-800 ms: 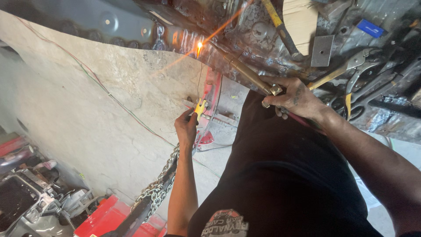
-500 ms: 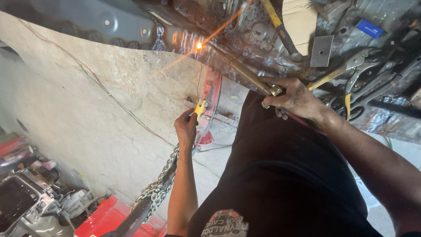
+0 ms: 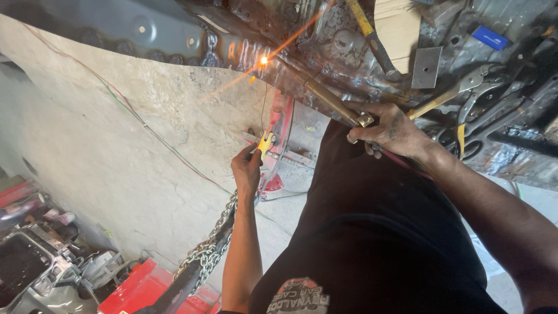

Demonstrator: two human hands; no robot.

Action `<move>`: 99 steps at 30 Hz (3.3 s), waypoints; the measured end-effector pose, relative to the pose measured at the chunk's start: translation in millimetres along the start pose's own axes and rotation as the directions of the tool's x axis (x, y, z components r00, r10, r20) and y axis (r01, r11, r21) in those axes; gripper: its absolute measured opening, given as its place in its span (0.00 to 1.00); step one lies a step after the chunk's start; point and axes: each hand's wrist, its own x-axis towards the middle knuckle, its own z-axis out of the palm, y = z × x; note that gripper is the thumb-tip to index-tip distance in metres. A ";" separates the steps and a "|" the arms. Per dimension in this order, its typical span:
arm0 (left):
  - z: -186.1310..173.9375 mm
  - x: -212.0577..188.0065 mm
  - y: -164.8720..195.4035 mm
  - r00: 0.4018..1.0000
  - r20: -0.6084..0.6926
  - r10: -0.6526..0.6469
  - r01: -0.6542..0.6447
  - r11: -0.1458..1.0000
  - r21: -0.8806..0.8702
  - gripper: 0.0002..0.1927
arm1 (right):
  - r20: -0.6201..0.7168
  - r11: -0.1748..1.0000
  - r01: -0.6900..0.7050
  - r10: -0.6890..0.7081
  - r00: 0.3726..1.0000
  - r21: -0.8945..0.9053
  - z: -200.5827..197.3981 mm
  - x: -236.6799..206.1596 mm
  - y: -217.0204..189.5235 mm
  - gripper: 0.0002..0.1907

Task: The person uses a welding torch to weld the metal frame rail of a vehicle body, producing sparks and glowing weld spots along the seam. They move the torch progressively along the rail, welding different sections of the frame while standing at the work area.

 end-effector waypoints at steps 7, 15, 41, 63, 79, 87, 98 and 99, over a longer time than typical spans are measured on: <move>-2.1 3.2 -2.5 1.000 0.004 0.008 -0.008 1.000 0.009 0.18 | 0.021 0.996 0.088 -0.089 0.996 0.032 -1.3 1.3 5.6 0.40; -2.6 1.7 -0.5 1.000 0.004 -0.006 0.006 1.000 -0.022 0.18 | -0.021 0.997 -0.049 0.050 0.999 0.051 3.9 -10.0 -21.9 0.39; -4.6 5.6 2.1 1.000 0.004 -0.007 0.007 1.000 -0.001 0.18 | 0.009 0.992 -0.109 0.109 0.994 0.058 2.2 -7.4 -32.5 0.35; -5.4 10.8 -4.5 1.000 0.005 0.018 -0.018 1.000 -0.011 0.18 | -0.016 0.991 -0.129 0.130 0.991 0.028 5.1 -7.8 -38.5 0.35; -8.8 11.2 -8.4 1.000 0.005 -0.008 0.008 1.000 -0.023 0.18 | -0.012 0.995 -0.090 0.091 0.996 0.041 7.7 -5.8 -36.7 0.35; -10.5 10.7 -6.5 1.000 0.006 -0.006 0.006 1.000 -0.015 0.18 | 0.001 0.996 -0.077 0.077 0.997 0.044 10.0 -0.7 -27.5 0.35; -10.5 9.4 -12.8 1.000 0.015 0.006 -0.005 1.000 -0.023 0.18 | 0.023 0.998 -0.032 0.030 0.999 0.057 11.0 2.7 -17.5 0.36; -10.5 9.8 -12.8 1.000 0.013 0.001 -0.001 1.000 -0.022 0.18 | 0.026 0.998 -0.022 0.020 0.999 0.066 10.8 2.5 -16.9 0.36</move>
